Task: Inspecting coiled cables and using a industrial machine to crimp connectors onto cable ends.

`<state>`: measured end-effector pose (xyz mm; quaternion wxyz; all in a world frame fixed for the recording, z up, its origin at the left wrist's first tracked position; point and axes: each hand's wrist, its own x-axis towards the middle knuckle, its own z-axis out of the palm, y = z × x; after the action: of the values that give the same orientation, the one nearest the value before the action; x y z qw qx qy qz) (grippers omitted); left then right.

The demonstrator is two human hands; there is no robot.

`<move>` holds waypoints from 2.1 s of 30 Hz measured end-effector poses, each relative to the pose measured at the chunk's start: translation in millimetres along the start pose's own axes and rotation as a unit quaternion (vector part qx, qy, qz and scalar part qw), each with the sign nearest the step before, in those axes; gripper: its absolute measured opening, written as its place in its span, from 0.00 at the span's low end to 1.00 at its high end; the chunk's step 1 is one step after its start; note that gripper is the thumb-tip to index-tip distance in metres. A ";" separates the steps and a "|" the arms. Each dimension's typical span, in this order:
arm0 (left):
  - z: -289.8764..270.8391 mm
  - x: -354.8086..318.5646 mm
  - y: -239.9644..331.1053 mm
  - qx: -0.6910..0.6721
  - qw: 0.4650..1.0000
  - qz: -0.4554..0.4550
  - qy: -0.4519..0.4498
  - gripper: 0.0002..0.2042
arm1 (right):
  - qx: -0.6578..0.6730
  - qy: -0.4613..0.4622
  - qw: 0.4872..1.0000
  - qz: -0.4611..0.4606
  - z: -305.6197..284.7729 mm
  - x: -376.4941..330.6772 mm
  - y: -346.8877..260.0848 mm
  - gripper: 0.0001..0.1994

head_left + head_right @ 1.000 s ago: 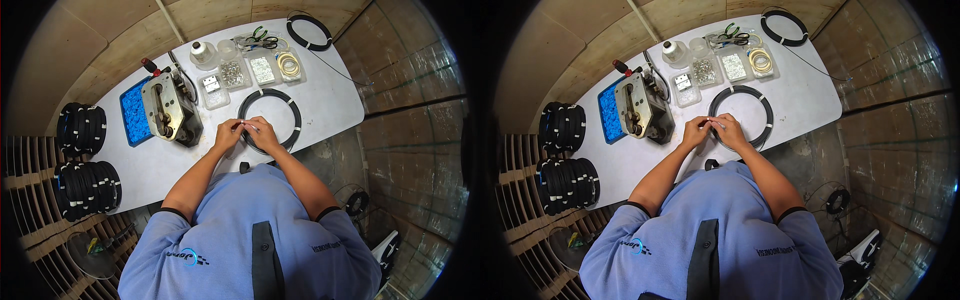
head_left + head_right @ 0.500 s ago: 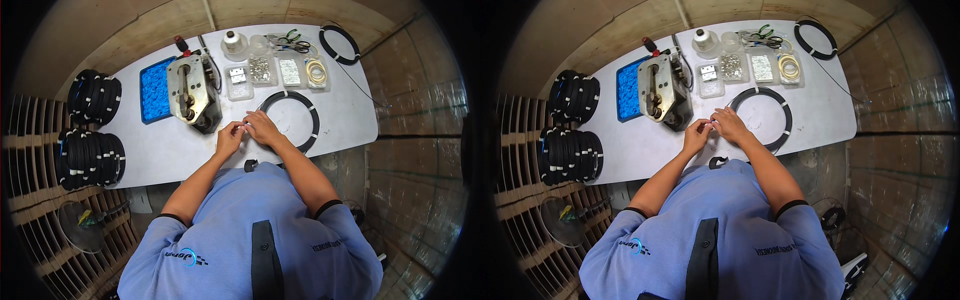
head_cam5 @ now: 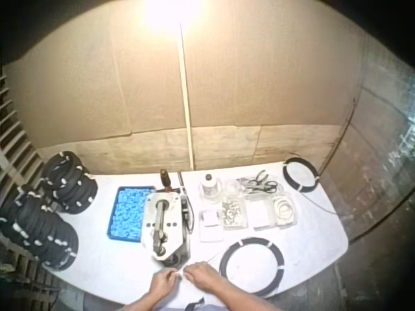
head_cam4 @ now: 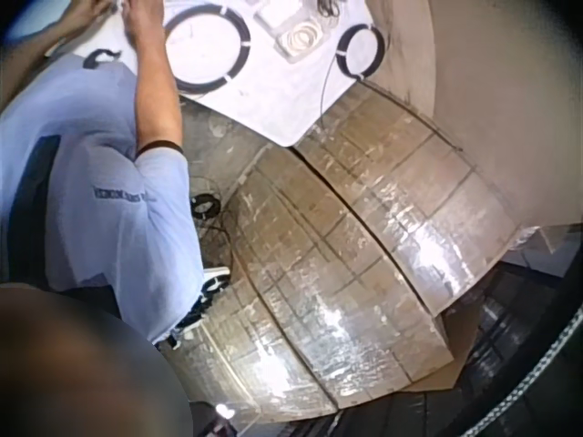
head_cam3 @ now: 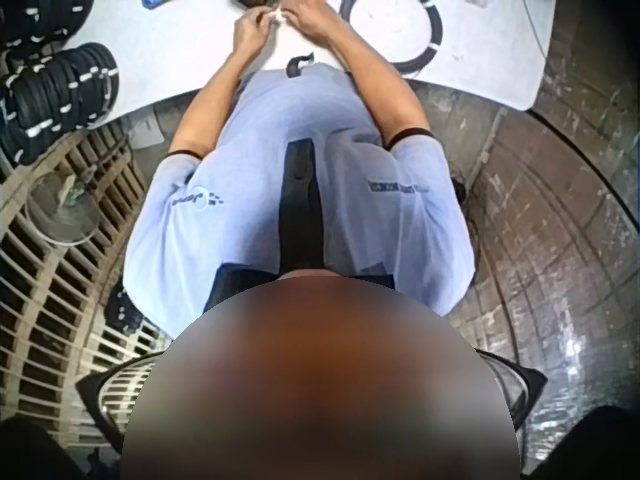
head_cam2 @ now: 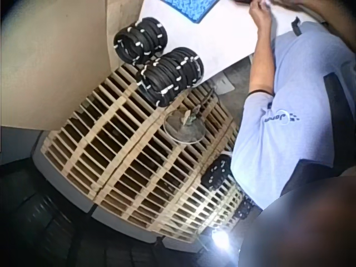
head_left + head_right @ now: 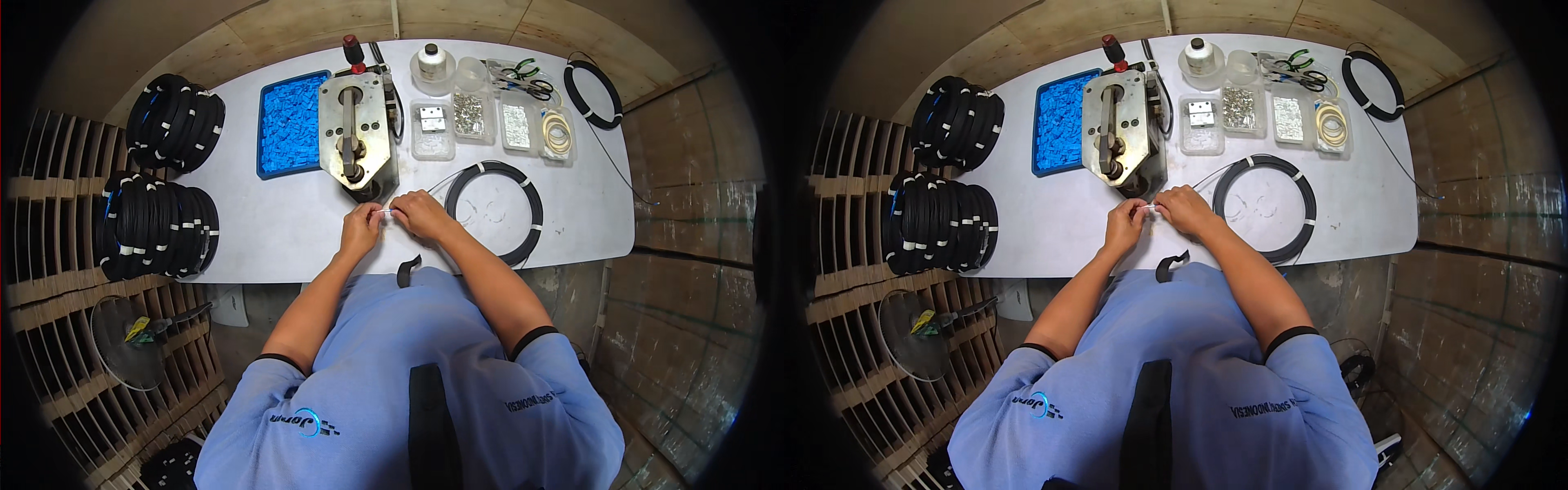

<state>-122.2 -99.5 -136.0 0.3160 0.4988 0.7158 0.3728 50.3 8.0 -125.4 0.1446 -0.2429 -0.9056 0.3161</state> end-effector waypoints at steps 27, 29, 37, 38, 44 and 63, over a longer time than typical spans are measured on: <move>16.5 37.5 -107.2 -0.101 0.968 0.160 0.163 0.05 | -0.115 0.124 0.969 -0.179 39.7 27.0 57.7 0.08; 13.2 41.2 -106.0 -0.081 0.965 0.182 0.170 0.05 | -0.131 0.125 0.968 -0.171 38.7 25.3 55.8 0.08; 3.0 63.4 -119.8 -0.121 0.973 0.182 0.074 0.08 | -0.172 0.127 0.970 -0.118 51.8 22.9 56.1 0.11; 1.6 64.5 -118.3 -0.132 0.972 0.183 0.069 0.08 | -0.164 0.132 0.971 -0.117 52.3 24.0 55.8 0.12; -6.6 64.5 -115.1 -0.083 0.977 0.191 0.040 0.08 | -0.135 0.141 0.975 -0.104 60.1 14.8 58.0 0.16; -20.8 62.3 -106.7 -0.114 0.984 0.132 -0.030 0.06 | -0.052 0.112 0.990 -0.072 55.6 19.9 53.8 0.14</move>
<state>-209.2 -68.7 -220.7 0.3403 0.5603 0.5869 0.4751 29.2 27.4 -200.0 0.2547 -0.2182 -0.9140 0.2284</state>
